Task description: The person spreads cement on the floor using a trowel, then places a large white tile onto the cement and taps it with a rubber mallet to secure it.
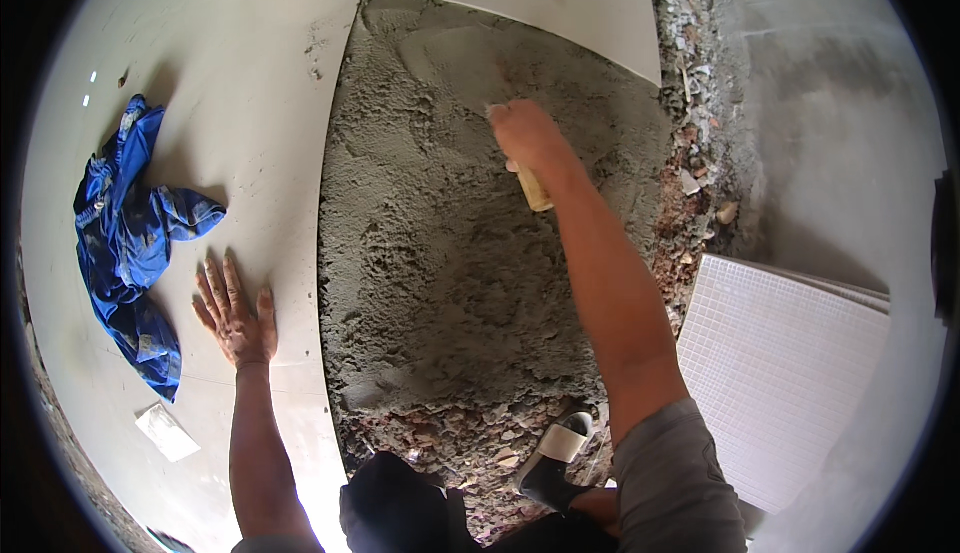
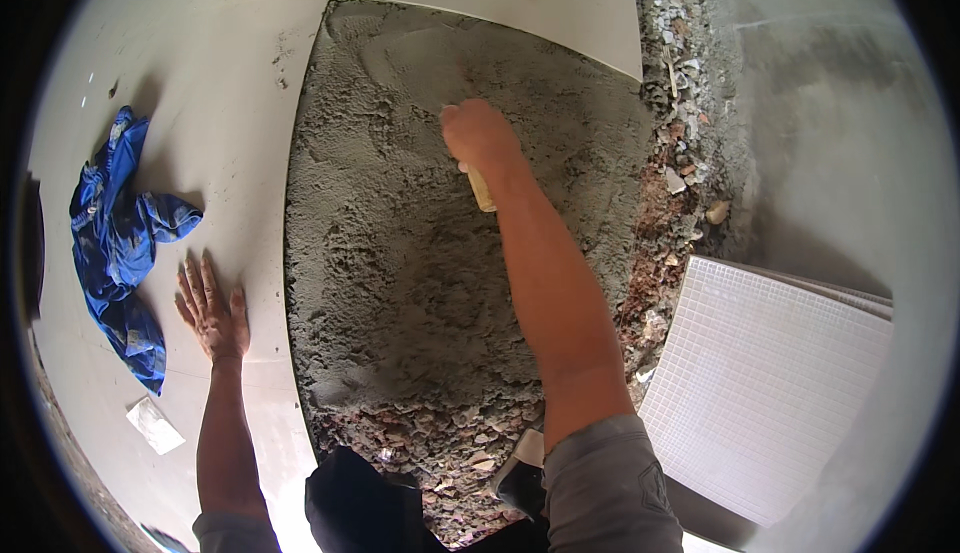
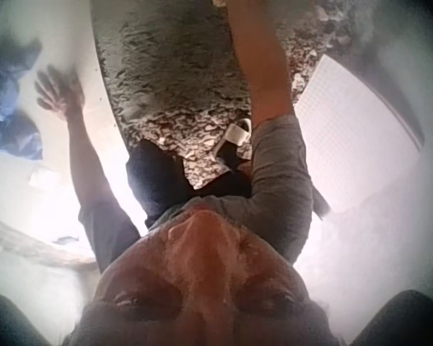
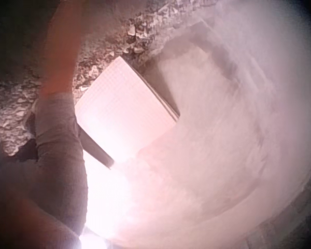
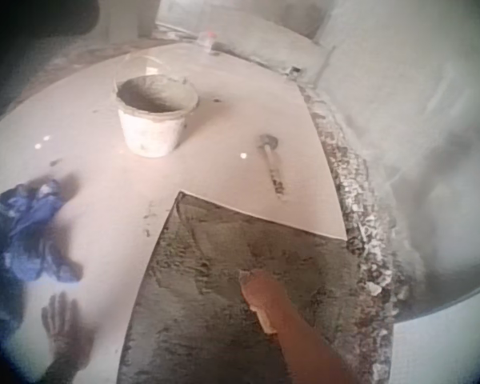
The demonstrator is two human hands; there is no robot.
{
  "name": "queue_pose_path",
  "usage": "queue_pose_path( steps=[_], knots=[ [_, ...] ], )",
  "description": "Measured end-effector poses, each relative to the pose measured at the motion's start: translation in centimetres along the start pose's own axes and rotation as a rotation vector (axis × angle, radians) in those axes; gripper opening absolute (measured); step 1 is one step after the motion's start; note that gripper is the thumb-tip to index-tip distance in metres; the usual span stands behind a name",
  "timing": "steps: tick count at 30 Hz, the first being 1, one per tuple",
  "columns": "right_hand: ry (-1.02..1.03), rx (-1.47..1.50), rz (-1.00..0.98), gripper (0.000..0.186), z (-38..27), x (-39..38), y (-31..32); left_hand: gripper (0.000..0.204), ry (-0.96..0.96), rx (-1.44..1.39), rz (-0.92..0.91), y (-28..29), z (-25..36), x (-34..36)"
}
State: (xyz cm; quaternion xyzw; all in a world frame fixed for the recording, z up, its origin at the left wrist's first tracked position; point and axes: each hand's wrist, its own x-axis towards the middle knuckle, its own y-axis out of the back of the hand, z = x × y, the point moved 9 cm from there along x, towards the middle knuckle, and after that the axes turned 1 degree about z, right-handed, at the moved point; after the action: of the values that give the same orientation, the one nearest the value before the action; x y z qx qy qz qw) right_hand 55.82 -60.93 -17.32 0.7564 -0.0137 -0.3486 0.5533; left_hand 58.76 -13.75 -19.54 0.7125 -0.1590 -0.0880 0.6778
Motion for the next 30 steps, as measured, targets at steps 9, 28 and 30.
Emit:
queue_pose_path(
  steps=[9, 28, 30],
  knots=[
    [-0.603, -0.210, 0.219, 0.034, 22.4, -7.4, 5.1, 0.071, -0.025, 0.010, 0.051, 0.1, 0.0, -0.1],
    [-0.276, 0.104, 0.133, 0.037, 15.8, -9.2, 1.8, 0.070, -0.044, 0.036, 0.059, -0.3, -0.1, -0.2],
    [-0.117, -0.303, 0.222, 0.037, 14.4, -10.7, 2.1, 0.069, -0.034, 0.028, 0.039, -0.5, -0.2, -0.2]
  ],
)
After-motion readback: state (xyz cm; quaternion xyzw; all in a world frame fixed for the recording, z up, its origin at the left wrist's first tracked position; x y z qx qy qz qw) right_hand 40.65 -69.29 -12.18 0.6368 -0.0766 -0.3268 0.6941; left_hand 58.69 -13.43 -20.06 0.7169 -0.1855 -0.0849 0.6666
